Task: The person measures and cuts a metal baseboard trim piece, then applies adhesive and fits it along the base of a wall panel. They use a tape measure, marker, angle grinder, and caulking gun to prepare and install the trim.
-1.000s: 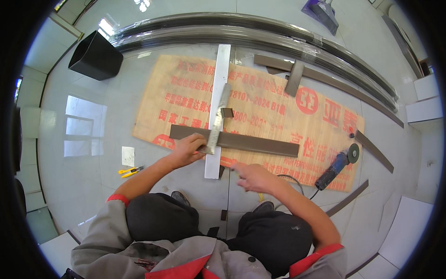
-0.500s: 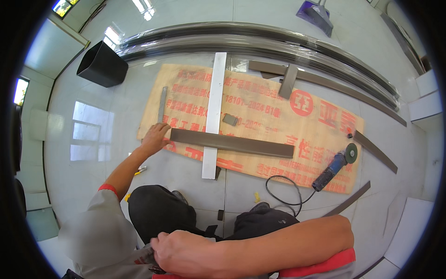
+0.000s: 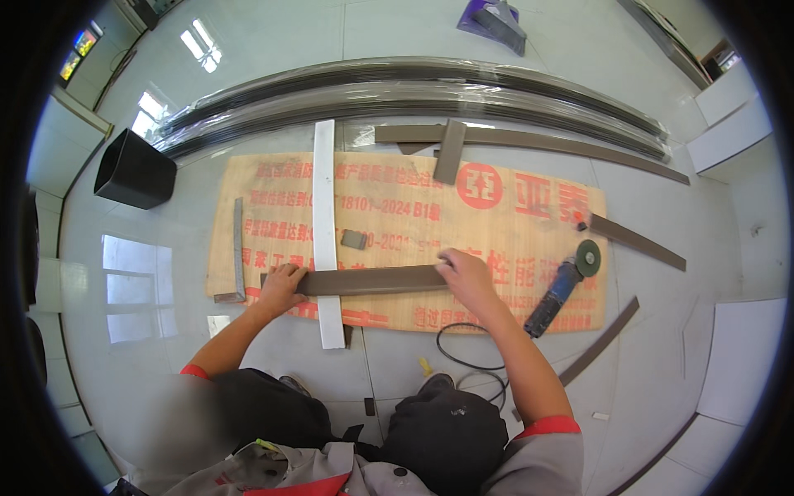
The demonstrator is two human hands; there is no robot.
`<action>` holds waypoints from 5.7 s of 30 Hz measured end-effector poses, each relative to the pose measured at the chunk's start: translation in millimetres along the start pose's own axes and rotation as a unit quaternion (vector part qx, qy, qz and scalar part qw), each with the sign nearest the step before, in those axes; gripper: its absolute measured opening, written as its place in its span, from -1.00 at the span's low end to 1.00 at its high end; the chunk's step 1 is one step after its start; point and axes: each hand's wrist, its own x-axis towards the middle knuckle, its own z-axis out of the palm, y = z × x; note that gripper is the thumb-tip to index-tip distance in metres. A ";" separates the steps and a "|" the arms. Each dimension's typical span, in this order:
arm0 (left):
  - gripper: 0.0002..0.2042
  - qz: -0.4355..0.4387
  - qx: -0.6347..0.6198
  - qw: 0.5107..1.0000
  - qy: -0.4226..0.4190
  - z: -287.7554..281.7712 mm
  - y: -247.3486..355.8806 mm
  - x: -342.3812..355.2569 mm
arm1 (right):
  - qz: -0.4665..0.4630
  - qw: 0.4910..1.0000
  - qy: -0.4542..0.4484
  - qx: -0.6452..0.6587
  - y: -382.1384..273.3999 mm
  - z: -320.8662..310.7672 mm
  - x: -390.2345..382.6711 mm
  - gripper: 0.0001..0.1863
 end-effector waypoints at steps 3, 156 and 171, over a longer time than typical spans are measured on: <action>-0.34 -0.021 -0.010 1.000 -0.010 -6.8 6.0 -13.9 | -0.071 0.991 -0.088 -0.075 -19.0 69.6 81.5 -0.66; -0.33 0.072 -0.283 0.947 0.135 59.7 -63.2 7.2 | 0.260 0.839 -0.096 0.468 -169.2 237.5 -22.0 -0.56; -0.35 0.090 -0.271 0.944 0.165 57.3 -60.8 7.5 | 0.260 0.839 -0.101 0.467 -173.1 232.9 -21.9 -0.55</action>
